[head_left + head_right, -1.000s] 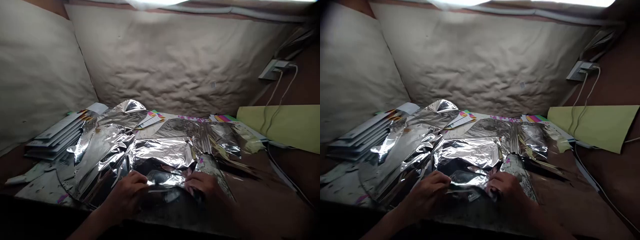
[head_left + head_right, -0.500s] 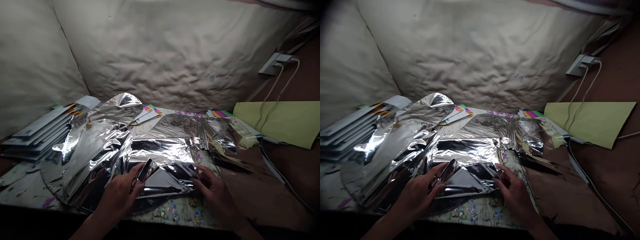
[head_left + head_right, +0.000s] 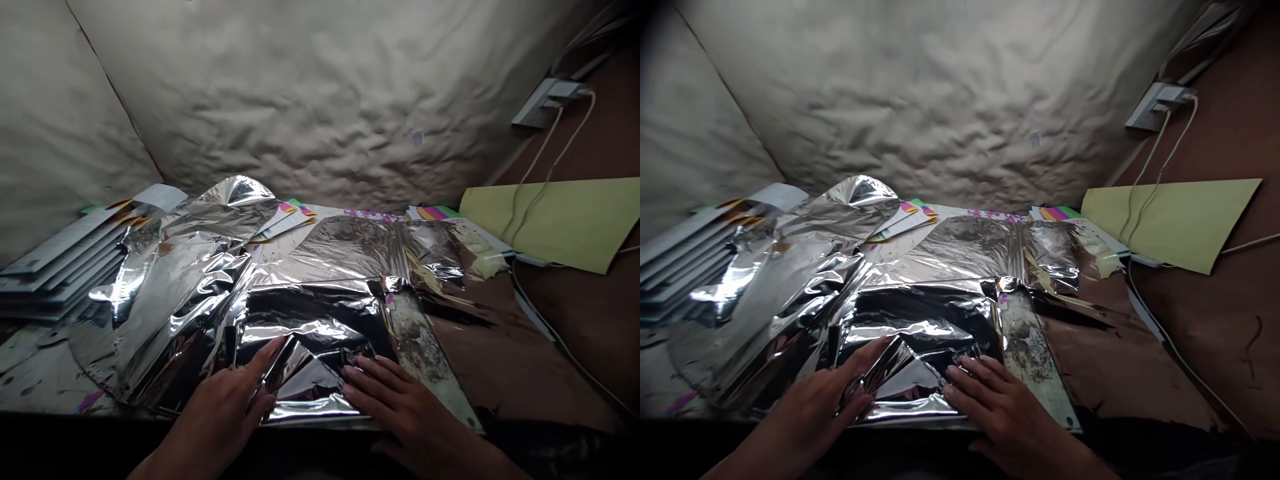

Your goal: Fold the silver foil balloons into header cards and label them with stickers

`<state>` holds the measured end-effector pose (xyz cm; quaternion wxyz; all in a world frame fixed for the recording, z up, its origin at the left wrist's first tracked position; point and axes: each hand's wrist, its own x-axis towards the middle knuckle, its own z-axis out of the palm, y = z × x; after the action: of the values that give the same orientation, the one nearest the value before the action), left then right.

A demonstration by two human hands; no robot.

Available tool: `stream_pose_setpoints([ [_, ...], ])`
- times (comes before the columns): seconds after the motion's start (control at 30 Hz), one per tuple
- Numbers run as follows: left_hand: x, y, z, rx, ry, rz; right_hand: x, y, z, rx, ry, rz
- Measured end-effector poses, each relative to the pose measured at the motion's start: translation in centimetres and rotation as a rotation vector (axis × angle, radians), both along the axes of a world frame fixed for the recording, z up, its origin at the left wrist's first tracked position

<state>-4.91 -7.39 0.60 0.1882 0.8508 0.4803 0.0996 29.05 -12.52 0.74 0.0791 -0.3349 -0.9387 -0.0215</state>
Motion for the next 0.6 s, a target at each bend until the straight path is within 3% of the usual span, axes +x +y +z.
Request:
stream_pose_setpoints([
  [0.07, 0.1, -0.1, 0.1, 0.151, -0.088, -0.017, -0.3, 0.4, 0.0, -0.045, -0.005, 0.003],
  [0.17, 0.3, 0.0, 0.8, 0.326, -0.112, -0.198, -0.5, 0.5, 0.2, -0.091, 0.030, 0.010],
  [0.23, 0.2, 0.0, 1.5, 0.275, -0.050, -0.346, -0.5, 0.4, 0.4, -0.114, 0.056, 0.025],
  [0.3, -0.1, -0.1, 1.8, 0.164, 0.008, -0.416, -0.6, 0.3, 0.7, -0.129, 0.096, 0.048],
  [0.43, -0.8, -0.7, 1.7, 0.040, 0.042, -0.361, -0.8, 1.4, 1.7, -0.275, 0.331, 0.043],
  [0.6, -0.3, 1.5, 3.1, -0.140, -0.110, -0.202, -0.1, 6.7, 4.8, -0.806, 0.504, -0.205],
])
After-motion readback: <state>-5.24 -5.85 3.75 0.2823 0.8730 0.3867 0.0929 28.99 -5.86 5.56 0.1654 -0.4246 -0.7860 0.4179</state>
